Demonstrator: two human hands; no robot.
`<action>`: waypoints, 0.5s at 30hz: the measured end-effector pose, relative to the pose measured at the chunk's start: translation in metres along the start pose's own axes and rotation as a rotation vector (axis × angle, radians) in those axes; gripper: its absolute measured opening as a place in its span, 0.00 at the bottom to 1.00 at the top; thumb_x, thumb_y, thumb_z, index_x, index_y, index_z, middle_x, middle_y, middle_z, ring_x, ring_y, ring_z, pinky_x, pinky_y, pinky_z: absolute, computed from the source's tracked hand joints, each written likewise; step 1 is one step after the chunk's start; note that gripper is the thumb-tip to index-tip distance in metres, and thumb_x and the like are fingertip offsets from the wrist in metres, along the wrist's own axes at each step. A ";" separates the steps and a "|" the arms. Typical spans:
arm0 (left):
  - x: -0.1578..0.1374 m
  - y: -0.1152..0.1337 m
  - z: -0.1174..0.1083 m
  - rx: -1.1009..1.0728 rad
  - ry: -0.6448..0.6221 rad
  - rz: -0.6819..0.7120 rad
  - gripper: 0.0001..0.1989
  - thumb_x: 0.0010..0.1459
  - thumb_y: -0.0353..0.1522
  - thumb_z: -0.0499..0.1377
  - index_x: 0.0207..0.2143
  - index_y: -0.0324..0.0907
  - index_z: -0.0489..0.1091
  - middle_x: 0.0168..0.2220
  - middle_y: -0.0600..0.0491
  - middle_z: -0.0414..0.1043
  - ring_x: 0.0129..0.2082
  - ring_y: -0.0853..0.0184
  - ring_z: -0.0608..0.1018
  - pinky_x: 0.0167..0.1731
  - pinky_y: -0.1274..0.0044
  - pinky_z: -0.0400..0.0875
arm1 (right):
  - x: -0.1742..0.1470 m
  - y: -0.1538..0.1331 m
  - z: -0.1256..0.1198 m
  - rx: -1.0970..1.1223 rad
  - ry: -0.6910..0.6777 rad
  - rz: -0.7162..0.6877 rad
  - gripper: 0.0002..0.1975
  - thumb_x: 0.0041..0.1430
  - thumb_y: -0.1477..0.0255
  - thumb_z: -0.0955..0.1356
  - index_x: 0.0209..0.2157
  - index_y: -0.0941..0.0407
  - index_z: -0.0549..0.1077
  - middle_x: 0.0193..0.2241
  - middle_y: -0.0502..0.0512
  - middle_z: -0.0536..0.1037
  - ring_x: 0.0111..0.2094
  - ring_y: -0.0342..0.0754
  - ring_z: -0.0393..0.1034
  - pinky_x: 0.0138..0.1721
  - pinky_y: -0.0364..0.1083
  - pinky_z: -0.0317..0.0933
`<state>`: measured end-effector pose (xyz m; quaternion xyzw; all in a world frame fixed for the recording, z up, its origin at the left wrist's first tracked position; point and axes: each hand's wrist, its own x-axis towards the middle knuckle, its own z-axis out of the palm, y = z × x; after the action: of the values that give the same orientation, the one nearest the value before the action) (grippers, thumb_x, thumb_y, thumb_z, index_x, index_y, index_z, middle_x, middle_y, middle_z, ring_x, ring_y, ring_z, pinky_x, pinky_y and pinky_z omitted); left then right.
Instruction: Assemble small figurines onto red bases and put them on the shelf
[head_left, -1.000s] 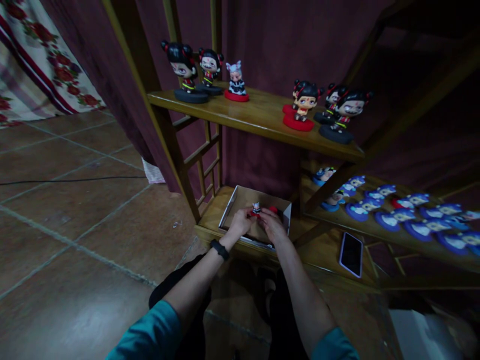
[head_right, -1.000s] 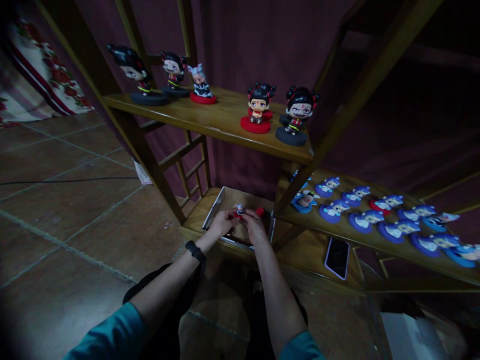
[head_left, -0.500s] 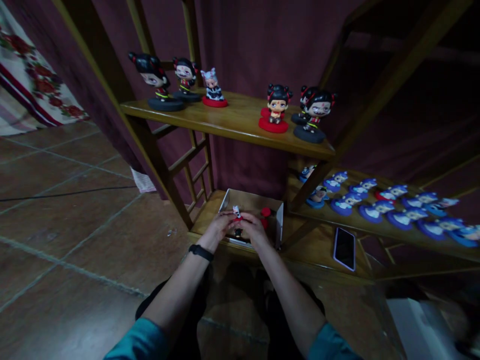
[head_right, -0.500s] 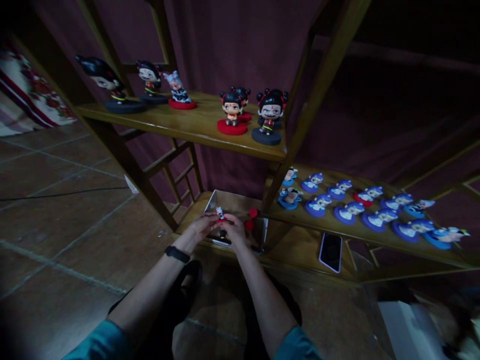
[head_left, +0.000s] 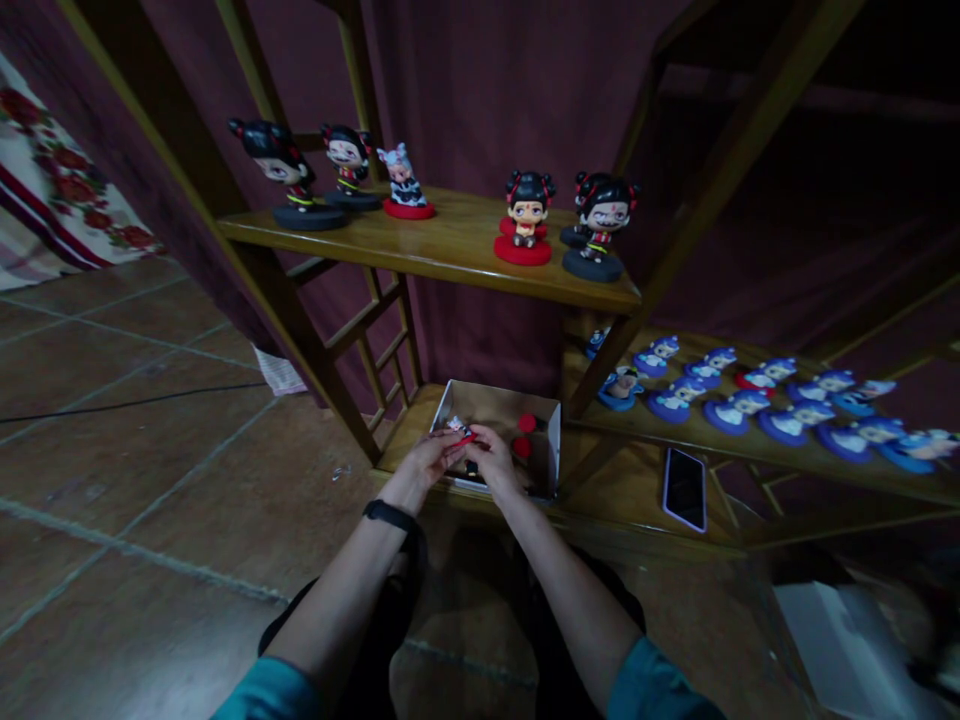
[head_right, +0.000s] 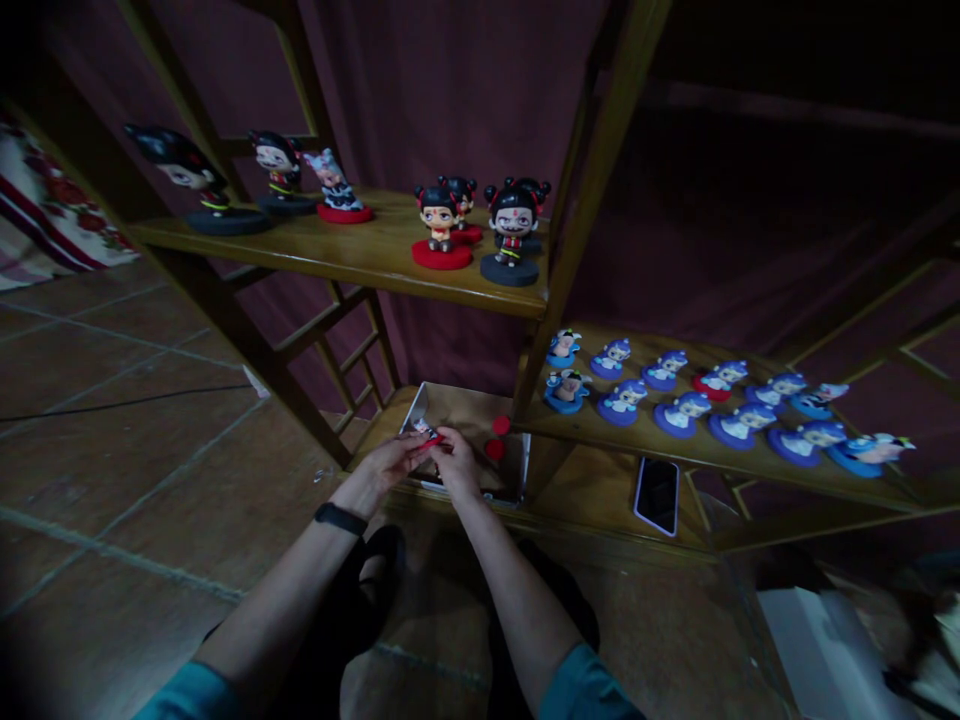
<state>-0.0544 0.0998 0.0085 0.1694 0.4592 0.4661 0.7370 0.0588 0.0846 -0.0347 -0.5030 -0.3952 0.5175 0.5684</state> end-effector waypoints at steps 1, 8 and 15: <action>0.000 0.000 -0.001 -0.003 -0.009 -0.020 0.06 0.49 0.18 0.58 0.27 0.34 0.70 0.24 0.50 0.74 0.25 0.71 0.77 0.30 0.81 0.74 | -0.001 -0.002 0.000 0.004 0.004 0.006 0.18 0.41 0.71 0.69 0.38 0.53 0.72 0.32 0.50 0.76 0.32 0.45 0.69 0.36 0.45 0.64; 0.000 0.001 -0.003 -0.017 -0.055 -0.067 0.05 0.49 0.19 0.59 0.28 0.35 0.70 0.26 0.49 0.75 0.27 0.70 0.78 0.33 0.78 0.75 | -0.003 -0.021 -0.007 0.003 0.001 0.031 0.16 0.40 0.69 0.70 0.35 0.54 0.74 0.33 0.51 0.77 0.36 0.47 0.70 0.41 0.47 0.63; 0.002 0.000 -0.003 0.039 -0.031 0.039 0.06 0.45 0.19 0.63 0.27 0.34 0.71 0.27 0.49 0.76 0.28 0.69 0.78 0.32 0.79 0.74 | -0.004 -0.035 -0.008 0.018 -0.081 0.092 0.17 0.36 0.72 0.71 0.35 0.53 0.74 0.29 0.48 0.78 0.34 0.47 0.70 0.38 0.46 0.64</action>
<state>-0.0567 0.1011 0.0055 0.1997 0.4534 0.4688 0.7312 0.0723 0.0813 -0.0019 -0.4942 -0.3894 0.5665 0.5321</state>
